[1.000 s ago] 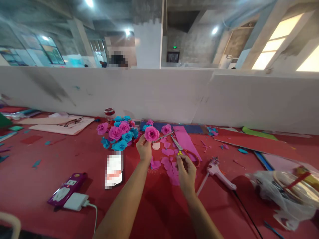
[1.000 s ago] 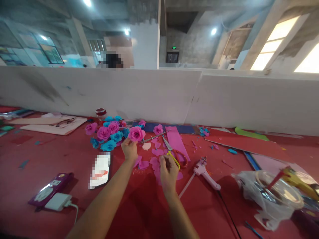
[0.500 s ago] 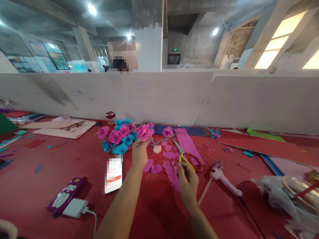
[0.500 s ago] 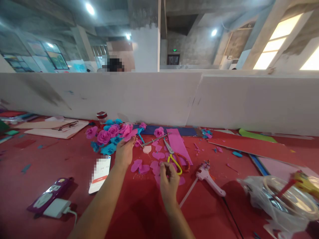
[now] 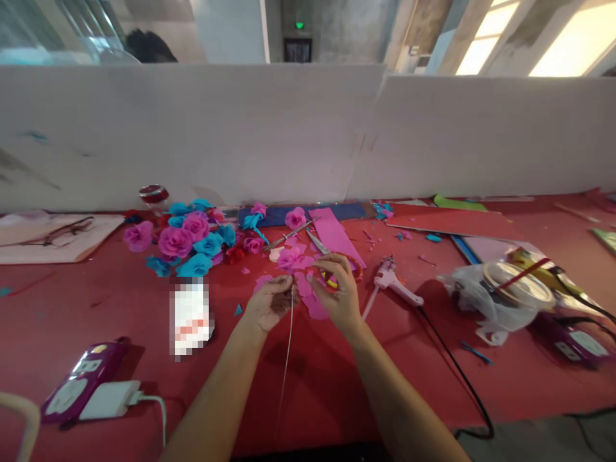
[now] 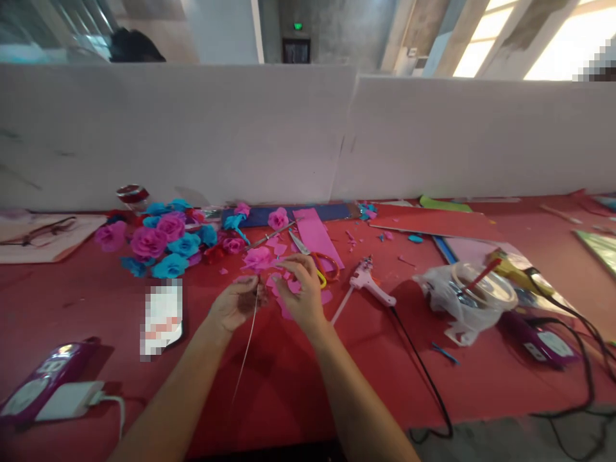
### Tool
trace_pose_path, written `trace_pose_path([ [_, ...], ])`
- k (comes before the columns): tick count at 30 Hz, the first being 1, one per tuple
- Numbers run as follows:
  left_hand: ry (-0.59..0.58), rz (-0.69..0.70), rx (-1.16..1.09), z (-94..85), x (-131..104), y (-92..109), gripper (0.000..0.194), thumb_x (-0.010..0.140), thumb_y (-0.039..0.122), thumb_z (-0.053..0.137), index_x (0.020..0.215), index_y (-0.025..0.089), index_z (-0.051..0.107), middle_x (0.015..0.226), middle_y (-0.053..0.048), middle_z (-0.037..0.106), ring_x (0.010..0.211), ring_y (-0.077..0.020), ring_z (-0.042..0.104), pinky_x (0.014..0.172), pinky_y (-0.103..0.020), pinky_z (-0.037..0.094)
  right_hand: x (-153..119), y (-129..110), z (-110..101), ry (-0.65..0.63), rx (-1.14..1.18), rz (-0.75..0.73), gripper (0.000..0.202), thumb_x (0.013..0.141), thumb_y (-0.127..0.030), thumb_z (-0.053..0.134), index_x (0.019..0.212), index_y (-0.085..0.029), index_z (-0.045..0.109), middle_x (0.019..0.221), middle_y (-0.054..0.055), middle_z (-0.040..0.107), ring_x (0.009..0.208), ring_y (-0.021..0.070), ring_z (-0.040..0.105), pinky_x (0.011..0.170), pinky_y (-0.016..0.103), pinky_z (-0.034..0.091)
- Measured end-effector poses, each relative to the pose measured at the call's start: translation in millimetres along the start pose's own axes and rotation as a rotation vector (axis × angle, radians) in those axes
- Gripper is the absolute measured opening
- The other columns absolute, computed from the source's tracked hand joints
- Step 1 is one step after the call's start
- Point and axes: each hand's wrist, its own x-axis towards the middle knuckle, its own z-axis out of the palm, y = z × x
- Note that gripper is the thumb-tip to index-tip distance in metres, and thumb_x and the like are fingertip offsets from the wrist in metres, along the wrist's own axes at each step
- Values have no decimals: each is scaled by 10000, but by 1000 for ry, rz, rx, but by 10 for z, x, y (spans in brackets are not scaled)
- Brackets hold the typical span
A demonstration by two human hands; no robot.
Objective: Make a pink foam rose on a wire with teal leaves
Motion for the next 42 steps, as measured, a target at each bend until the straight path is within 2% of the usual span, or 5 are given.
trace_pose_path([
  [20,-46,-54,132,-41,-7,-15,181,460,110,843,580,145,712,607,-61,673,574,-149,622,573,-275,508,44,-88,-79,-67,10,-19,138,886,-232,562,850,-243,695,935,58,598,943,199,577,849,372,472],
  [25,-33,240,172,0,-75,89,220,404,141,864,501,186,672,532,-4,647,536,-141,615,585,-278,526,-49,-128,-30,57,197,199,257,934,-347,483,820,-218,674,817,45,635,821,181,585,758,326,457],
  [30,-10,605,251,-6,-112,188,206,472,197,857,599,213,695,503,35,597,480,-116,549,510,-252,482,40,-334,24,-147,571,553,405,923,-491,451,810,-200,708,710,39,658,673,158,581,606,272,410],
  [37,-60,1096,725,233,-182,525,62,655,188,756,685,209,705,671,10,635,638,-129,552,611,-253,476,417,-765,-48,-122,563,473,269,853,-435,586,840,-217,743,751,13,668,690,136,572,640,249,424],
  [42,-34,1305,909,214,-28,512,65,730,160,687,735,216,720,708,-3,631,691,-138,541,662,-273,461,438,-703,23,-114,539,444,191,798,-345,620,750,-196,728,691,5,654,637,127,561,594,236,431],
])
